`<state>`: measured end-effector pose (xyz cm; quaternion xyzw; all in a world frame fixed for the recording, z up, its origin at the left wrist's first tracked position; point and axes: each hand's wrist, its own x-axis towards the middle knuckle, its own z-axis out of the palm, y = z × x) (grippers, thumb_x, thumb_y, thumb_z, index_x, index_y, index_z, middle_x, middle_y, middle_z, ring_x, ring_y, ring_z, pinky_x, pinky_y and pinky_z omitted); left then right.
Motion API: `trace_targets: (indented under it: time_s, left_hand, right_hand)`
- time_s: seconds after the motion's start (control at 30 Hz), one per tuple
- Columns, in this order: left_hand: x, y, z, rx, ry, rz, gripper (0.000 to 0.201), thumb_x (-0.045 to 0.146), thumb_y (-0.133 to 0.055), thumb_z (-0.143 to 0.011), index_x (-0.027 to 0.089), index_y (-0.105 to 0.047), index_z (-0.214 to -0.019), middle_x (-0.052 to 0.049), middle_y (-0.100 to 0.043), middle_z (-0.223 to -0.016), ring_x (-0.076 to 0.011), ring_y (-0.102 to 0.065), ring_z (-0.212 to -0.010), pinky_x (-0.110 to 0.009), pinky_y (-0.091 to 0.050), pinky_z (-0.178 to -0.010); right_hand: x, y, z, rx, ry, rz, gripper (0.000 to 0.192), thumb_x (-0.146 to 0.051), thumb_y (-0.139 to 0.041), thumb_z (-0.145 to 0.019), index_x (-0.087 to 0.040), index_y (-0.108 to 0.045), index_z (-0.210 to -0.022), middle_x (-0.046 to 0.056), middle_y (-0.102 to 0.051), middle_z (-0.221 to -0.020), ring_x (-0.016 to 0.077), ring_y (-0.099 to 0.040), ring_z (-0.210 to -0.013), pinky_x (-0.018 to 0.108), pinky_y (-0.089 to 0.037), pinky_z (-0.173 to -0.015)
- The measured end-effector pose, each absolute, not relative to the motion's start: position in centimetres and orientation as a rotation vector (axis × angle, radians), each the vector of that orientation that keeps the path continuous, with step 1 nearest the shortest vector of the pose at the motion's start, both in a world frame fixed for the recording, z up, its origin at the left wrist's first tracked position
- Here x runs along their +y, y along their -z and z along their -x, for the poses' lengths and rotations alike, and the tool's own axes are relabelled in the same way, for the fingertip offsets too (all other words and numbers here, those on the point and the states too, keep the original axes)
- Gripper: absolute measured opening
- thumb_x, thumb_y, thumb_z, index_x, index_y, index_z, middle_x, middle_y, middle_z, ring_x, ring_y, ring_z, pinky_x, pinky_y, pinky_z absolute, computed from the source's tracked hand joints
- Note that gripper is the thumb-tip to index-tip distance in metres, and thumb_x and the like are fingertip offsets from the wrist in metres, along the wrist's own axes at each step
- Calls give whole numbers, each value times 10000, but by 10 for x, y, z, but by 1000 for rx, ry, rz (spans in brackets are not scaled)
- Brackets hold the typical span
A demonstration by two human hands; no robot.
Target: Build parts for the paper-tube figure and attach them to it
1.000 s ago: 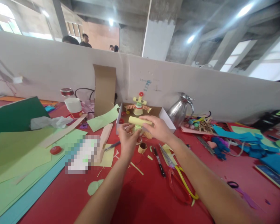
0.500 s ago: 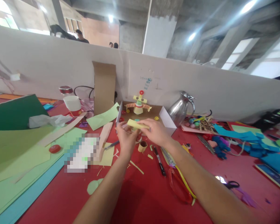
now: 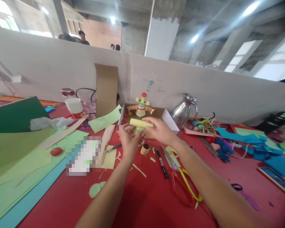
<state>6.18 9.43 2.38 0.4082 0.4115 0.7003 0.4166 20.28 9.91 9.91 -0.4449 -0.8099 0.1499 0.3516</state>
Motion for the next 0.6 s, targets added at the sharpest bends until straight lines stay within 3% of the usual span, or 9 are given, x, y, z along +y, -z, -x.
trace_targets:
  time_s: [0.2,0.47,0.6]
  left_hand:
    - [93,-28,-63,1048,-1761,-1023,590,226,-790,-673,239,-383,-1100,-69,-649,-1081,-57,-569,-422,-205,-478,-395]
    - [94,-25,-63,1028,-1762,-1062,598,269,-785,-698,247,-377,-1135,-106,-622,-1175,-62,-579,-409,-211,-469,-357]
    - [95,-28,-63,956,-1742,-1025,575,268,-784,-701,243,-365,-1093,-85,-629,-1113,-59,-554,-371,-217,-448,-331]
  right_hand:
    - [98,-101,-206,-2126,-288,1108,391,-121,-613,-860,-273,-630,-1219,60,-665,-1228,226,-614,-1160,434,-481,-1030]
    - [102,-104,-204,-2094,-335,1141,259,-182,-610,-870,-246,-655,-1117,52,-702,-1135,229,-641,-1057,396,-498,-928]
    - [105,-104,-204,-2077,-388,1164,185,-204,-618,-852,-231,-649,-1033,40,-720,-1055,224,-652,-996,371,-485,-891]
